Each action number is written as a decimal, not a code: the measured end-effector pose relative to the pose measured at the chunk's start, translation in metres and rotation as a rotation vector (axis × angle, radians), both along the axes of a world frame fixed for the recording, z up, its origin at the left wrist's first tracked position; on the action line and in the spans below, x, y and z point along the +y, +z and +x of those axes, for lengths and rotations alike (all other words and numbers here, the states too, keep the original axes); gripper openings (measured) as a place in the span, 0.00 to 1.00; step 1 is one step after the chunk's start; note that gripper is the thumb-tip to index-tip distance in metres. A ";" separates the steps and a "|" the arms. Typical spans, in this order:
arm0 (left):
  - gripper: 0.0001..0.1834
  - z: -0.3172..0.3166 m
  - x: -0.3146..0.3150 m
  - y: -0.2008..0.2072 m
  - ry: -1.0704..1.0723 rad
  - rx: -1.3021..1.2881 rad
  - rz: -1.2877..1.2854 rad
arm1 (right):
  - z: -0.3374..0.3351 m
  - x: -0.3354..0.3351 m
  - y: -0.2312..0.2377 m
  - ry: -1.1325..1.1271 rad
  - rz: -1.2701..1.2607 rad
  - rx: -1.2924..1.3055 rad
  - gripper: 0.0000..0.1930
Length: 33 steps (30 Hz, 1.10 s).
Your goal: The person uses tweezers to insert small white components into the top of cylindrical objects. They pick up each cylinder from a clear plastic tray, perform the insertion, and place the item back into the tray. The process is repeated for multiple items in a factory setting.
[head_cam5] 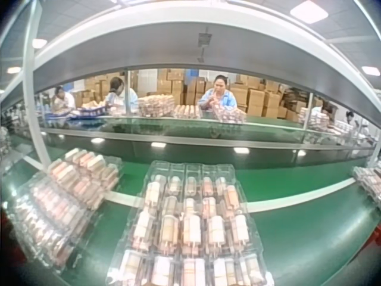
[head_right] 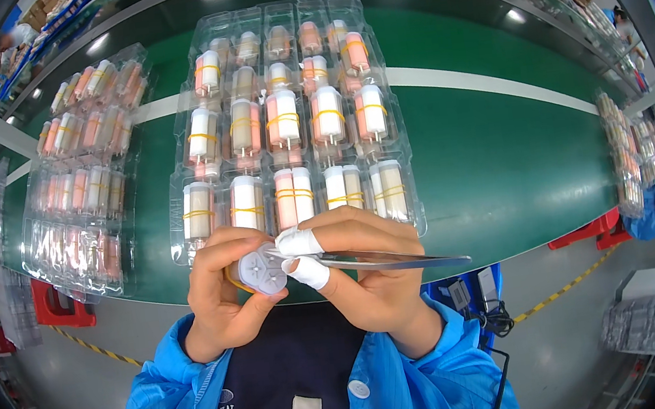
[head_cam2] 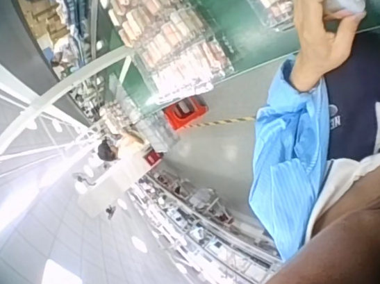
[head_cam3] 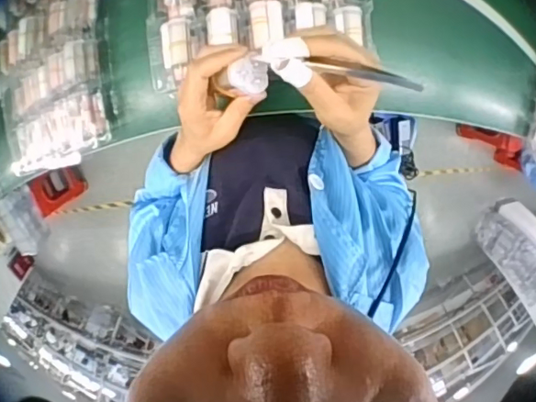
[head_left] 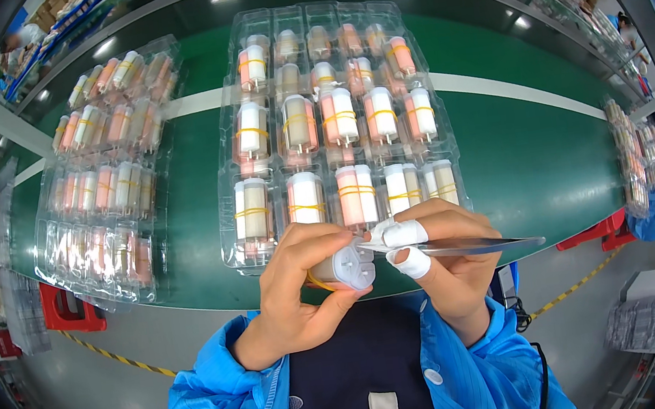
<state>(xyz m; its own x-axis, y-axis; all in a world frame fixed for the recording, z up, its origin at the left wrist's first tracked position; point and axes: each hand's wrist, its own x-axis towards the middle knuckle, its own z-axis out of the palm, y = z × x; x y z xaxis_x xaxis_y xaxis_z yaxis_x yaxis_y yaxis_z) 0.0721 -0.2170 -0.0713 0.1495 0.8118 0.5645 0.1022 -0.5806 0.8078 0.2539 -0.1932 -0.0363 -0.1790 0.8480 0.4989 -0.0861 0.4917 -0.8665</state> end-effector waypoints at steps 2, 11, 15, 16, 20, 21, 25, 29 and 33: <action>0.25 0.000 0.000 0.000 0.005 0.002 -0.005 | 0.000 0.000 0.000 0.000 0.008 -0.012 0.09; 0.27 -0.007 0.002 0.000 -0.064 0.078 0.024 | 0.000 -0.001 -0.001 0.005 0.007 -0.010 0.08; 0.27 -0.006 0.002 0.001 -0.060 0.064 0.027 | -0.001 0.001 0.001 -0.005 0.036 -0.044 0.08; 0.26 -0.005 0.002 0.001 -0.028 0.044 0.018 | -0.002 0.001 0.001 -0.006 0.036 -0.049 0.08; 0.26 -0.005 0.003 0.000 -0.003 0.087 0.038 | -0.001 0.001 0.004 0.011 -0.002 -0.084 0.08; 0.27 -0.007 0.003 -0.001 -0.022 0.129 0.057 | 0.000 0.002 0.005 0.021 0.000 -0.082 0.08; 0.27 -0.008 0.001 -0.001 -0.054 0.077 0.061 | 0.002 0.002 0.007 0.066 0.015 -0.055 0.08; 0.28 -0.006 0.000 -0.001 -0.110 -0.037 0.068 | -0.001 -0.007 0.006 0.027 0.011 0.021 0.08; 0.27 0.001 -0.011 0.003 -0.078 -0.157 0.042 | -0.001 -0.018 0.013 0.009 0.054 -0.011 0.09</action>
